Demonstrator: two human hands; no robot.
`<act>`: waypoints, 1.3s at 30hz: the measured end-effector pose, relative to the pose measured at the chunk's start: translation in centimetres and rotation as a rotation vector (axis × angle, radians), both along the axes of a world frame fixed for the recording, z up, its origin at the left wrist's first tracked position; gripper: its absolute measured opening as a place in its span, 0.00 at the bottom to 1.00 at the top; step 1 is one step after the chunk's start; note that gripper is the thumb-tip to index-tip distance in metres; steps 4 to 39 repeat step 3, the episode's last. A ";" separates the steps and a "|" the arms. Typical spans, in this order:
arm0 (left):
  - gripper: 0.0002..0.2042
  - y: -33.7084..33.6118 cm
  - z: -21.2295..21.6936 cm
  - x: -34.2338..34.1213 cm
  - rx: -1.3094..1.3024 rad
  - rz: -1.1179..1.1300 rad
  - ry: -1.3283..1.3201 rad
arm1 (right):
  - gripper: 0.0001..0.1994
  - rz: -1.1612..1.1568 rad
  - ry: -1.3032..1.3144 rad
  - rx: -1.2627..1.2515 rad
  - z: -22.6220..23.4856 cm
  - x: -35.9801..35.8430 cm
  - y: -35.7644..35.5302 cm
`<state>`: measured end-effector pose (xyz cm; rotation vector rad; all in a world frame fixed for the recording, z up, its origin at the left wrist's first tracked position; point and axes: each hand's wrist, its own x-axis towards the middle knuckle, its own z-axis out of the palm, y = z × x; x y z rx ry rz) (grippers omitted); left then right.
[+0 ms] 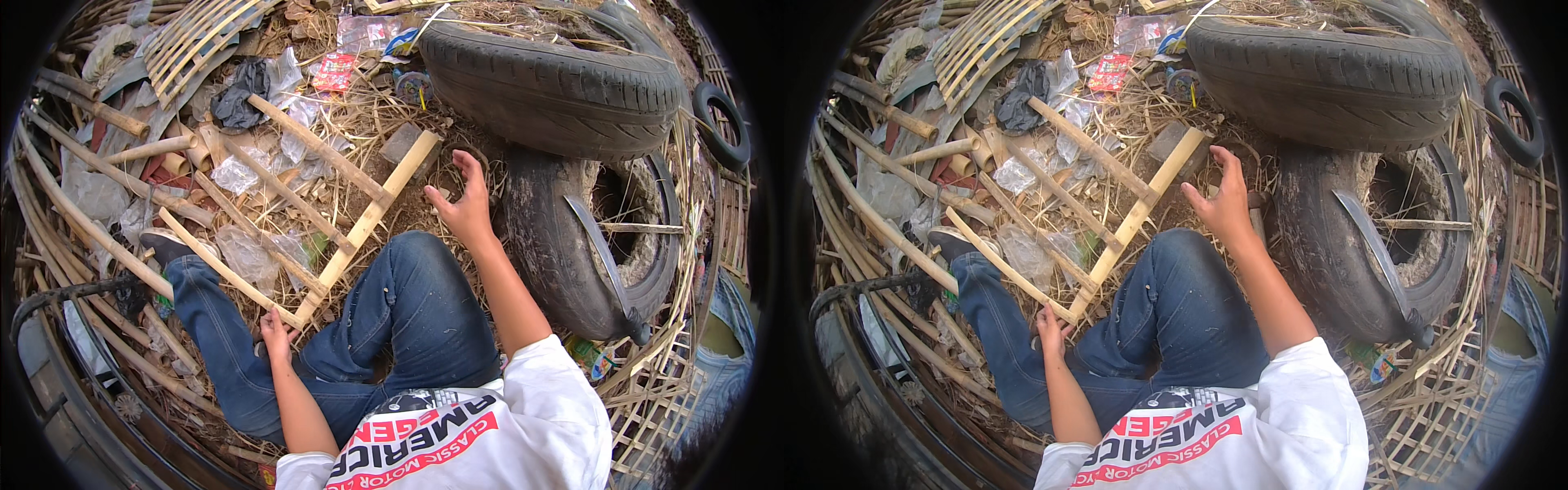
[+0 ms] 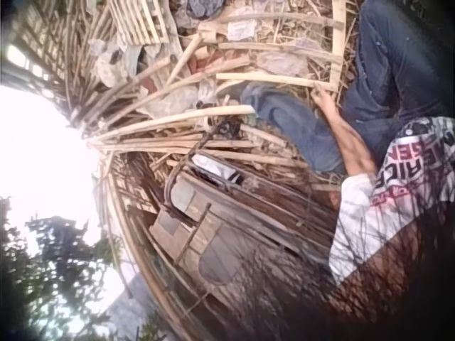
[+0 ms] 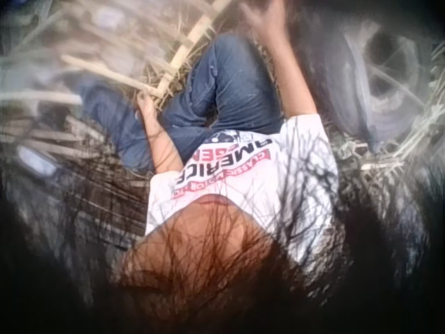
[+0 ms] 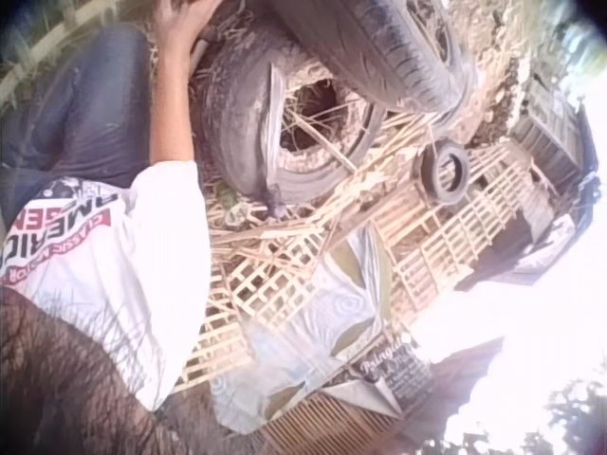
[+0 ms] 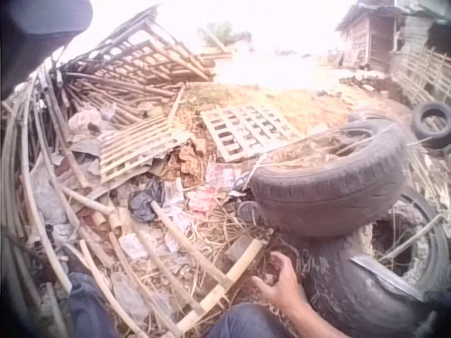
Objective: The person whittles and shapes a length of bamboo using a large blade, then positions it onto a small bamboo grid and hammers nails into the joints to secure the piece.
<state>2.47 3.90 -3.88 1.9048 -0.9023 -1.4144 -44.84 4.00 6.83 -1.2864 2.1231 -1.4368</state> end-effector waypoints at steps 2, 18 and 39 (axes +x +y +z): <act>0.25 -0.2 0.8 -1.5 0.017 0.021 0.023 | 0.29 0.022 -0.042 -0.281 6.7 1.1 5.0; 0.24 -0.4 0.4 -2.5 0.031 0.040 0.058 | 0.25 0.051 0.038 -0.509 10.8 1.4 8.0; 0.24 -0.4 0.4 -2.5 0.031 0.040 0.058 | 0.25 0.051 0.038 -0.509 10.8 1.4 8.0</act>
